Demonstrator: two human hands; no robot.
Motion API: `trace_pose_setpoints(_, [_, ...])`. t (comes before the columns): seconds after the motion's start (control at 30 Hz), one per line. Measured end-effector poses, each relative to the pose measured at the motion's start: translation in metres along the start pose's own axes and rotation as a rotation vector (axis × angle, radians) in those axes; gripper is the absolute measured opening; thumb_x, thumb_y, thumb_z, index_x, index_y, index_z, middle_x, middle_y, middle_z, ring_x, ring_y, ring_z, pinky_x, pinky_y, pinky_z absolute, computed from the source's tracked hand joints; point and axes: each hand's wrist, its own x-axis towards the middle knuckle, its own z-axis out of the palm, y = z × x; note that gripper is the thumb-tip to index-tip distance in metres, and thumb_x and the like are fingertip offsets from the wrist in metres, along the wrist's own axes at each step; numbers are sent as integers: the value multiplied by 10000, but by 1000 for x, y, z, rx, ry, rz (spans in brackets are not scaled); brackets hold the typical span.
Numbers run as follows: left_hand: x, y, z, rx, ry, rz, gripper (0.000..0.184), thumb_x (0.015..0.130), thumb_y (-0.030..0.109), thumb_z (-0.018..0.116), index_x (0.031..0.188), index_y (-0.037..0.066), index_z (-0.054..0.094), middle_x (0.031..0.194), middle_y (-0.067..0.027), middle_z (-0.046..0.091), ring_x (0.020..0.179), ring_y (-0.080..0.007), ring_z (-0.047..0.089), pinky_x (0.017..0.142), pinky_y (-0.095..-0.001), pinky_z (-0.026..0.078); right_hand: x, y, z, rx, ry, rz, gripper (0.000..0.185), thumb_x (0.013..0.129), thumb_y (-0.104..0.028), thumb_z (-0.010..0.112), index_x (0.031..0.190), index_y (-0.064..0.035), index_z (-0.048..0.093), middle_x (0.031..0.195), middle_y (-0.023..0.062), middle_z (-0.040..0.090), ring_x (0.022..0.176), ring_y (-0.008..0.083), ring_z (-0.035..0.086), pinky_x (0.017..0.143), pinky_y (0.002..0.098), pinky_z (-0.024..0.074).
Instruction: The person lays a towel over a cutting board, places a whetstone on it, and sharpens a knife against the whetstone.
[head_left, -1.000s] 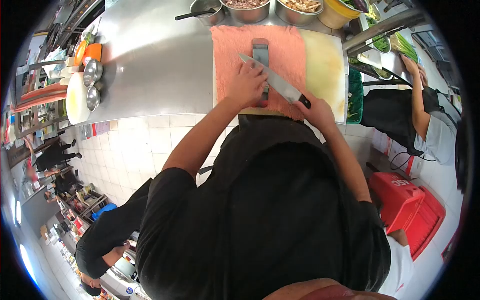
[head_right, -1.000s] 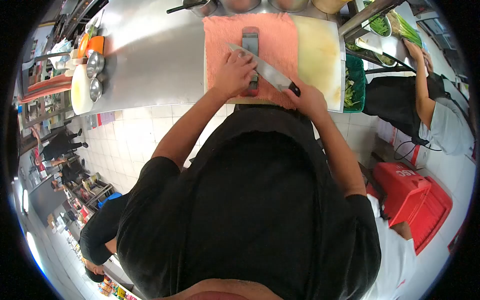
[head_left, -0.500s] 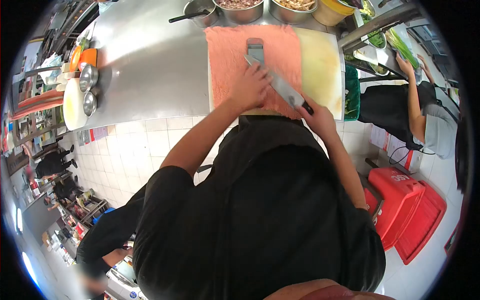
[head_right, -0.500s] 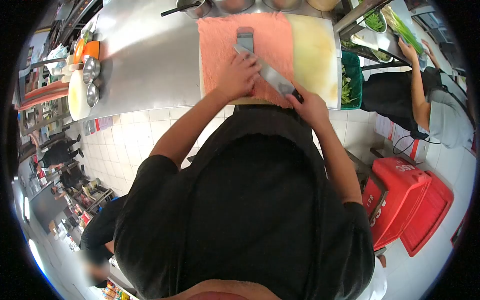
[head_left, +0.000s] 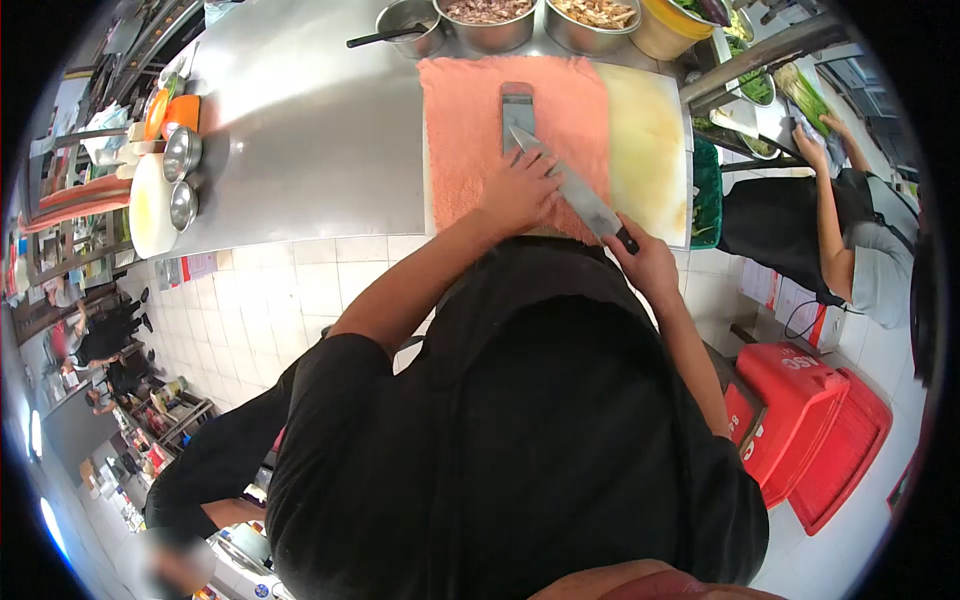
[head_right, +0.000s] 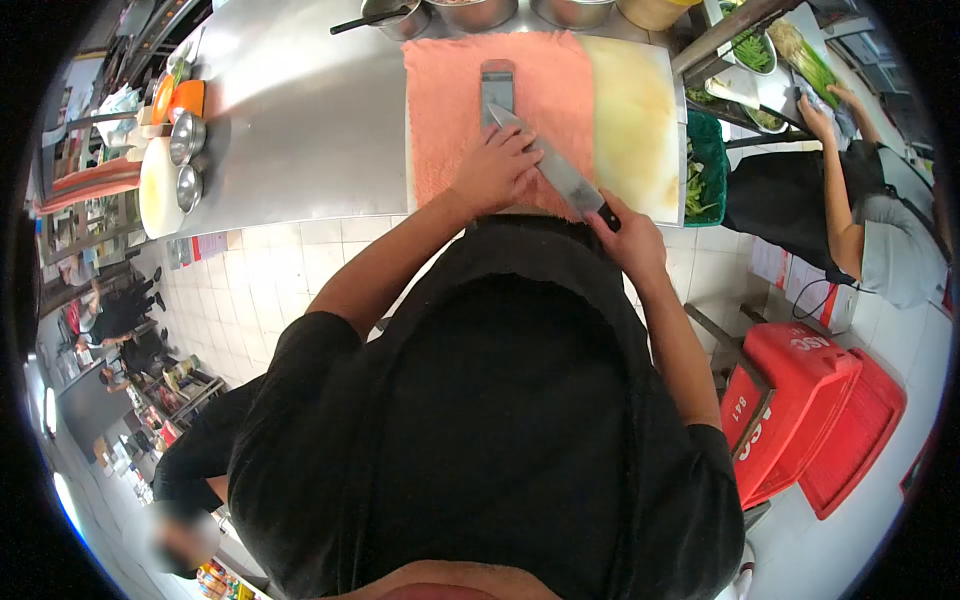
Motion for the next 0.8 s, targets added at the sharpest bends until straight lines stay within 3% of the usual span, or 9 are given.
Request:
trace_pose_setpoints(0.17, [9,-17,-8,17,-34,-5,356,907,264,707,1229,111,712,1372,-110,622,1350,-346,518,1148,-548,379,14,-14,2,20,-43,15,542,954,-503,733,1411,-217,675,1052,202,773,962,414,747,809,500,584])
trace_pose_setpoints(0.27, [12,-15,-8,71,-222,8,378,896,249,705,1242,97,689,1389,-122,602,1377,-356,500,1154,-561,368,3,-7,-2,31,-20,-36,538,957,-495,730,1410,-209,678,1016,200,771,935,411,744,815,496,585])
trace_pose_setpoints(0.3, [3,-17,2,54,-27,69,388,891,236,699,1249,92,671,1401,-129,588,1400,-358,485,1157,-561,362,2,-6,-1,52,-12,-29,547,954,-493,731,1423,-220,669,1010,189,772,936,407,744,816,496,586])
trace_pose_setpoints(0.43, [12,-36,8,-18,46,2,303,936,260,677,1183,90,717,1402,-139,615,1341,-377,521,1160,-585,365,31,-25,-1,3,2,-9,523,944,-506,723,1395,-245,684,994,163,778,911,396,746,812,501,589])
trace_pose_setpoints(0.63, [20,-46,-18,-21,-62,-26,331,922,227,680,1210,71,722,1398,-188,626,1358,-393,519,1138,-549,418,38,-34,-2,-19,9,-51,509,931,-527,723,1367,-265,697,946,141,782,877,389,753,796,509,597])
trace_pose_setpoints(0.8, [12,-46,-6,-55,12,-36,313,948,248,668,1197,72,739,1374,-172,642,1320,-392,544,1147,-542,413,37,-30,-2,-15,-9,-30,507,930,-540,718,1352,-258,707,961,134,785,901,381,758,809,509,600])
